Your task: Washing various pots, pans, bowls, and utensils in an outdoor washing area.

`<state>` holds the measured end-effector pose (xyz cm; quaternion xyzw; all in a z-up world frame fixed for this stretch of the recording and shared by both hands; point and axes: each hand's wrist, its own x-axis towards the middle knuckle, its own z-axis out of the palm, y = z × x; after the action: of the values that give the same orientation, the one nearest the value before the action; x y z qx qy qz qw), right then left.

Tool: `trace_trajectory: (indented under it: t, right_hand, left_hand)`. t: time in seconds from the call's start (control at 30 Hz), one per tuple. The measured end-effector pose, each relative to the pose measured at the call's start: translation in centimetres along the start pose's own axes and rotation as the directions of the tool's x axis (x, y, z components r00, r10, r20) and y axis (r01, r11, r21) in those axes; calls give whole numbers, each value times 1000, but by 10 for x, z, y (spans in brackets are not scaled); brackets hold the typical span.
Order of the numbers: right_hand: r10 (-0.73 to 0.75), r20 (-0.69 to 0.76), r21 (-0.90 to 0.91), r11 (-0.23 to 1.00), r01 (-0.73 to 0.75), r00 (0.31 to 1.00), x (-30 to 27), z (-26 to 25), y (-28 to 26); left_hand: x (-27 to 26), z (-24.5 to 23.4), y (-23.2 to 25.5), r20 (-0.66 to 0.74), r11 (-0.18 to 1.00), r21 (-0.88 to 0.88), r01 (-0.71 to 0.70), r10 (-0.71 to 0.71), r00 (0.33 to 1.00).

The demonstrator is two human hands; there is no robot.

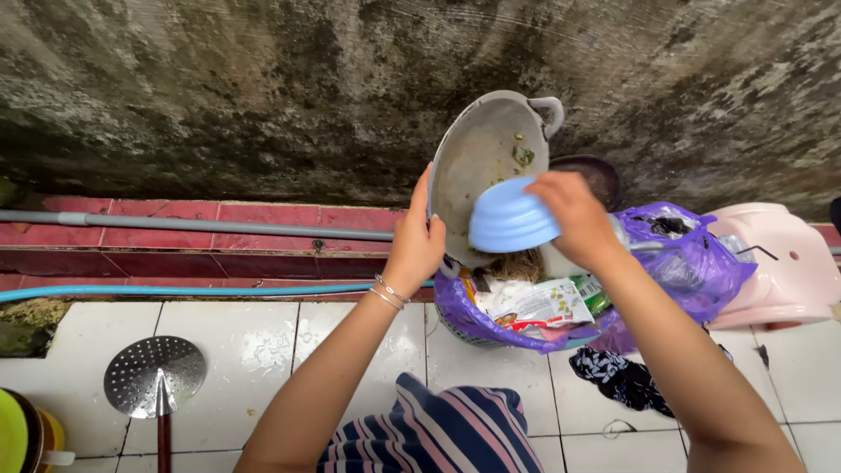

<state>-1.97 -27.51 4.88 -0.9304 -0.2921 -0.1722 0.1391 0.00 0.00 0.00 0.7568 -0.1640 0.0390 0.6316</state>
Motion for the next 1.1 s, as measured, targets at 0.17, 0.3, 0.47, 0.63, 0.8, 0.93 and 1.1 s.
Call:
trace_trajectory:
  t: [0.17, 0.3, 0.47, 0.63, 0.8, 0.93, 1.1]
  right_hand:
    - [81, -439, -119, 982, -147, 895, 12, -15, 22]
    - [15, -486, -204, 970, -130, 874, 19, -16, 29]
    - [229, -270, -99, 960, -263, 935, -16, 7, 37]
    - [319, -438, 55, 943, -330, 840, -15, 10, 38]
    - [154, -235, -77, 981, -177, 960, -12, 11, 15]
    - [149, -113, -108, 981, -161, 982, -8, 1, 4]
    - [313, -466, 204, 948, -244, 827, 3, 8, 6]
  left_hand:
    - [-3, 6, 24, 31, 995, 86, 48, -51, 998]
    - [-6, 11, 53, 55, 992, 105, 69, -75, 996]
    - [-10, 19, 36, -52, 970, 45, -240, 243, 969]
    - [-8, 25, 42, -53, 980, 5, -200, 200, 978]
    - [1, 33, 35, -75, 930, 174, -325, 342, 937]
    - [8, 31, 33, -132, 948, 103, -302, 314, 940]
    - [8, 36, 44, -87, 971, 51, -234, 238, 967]
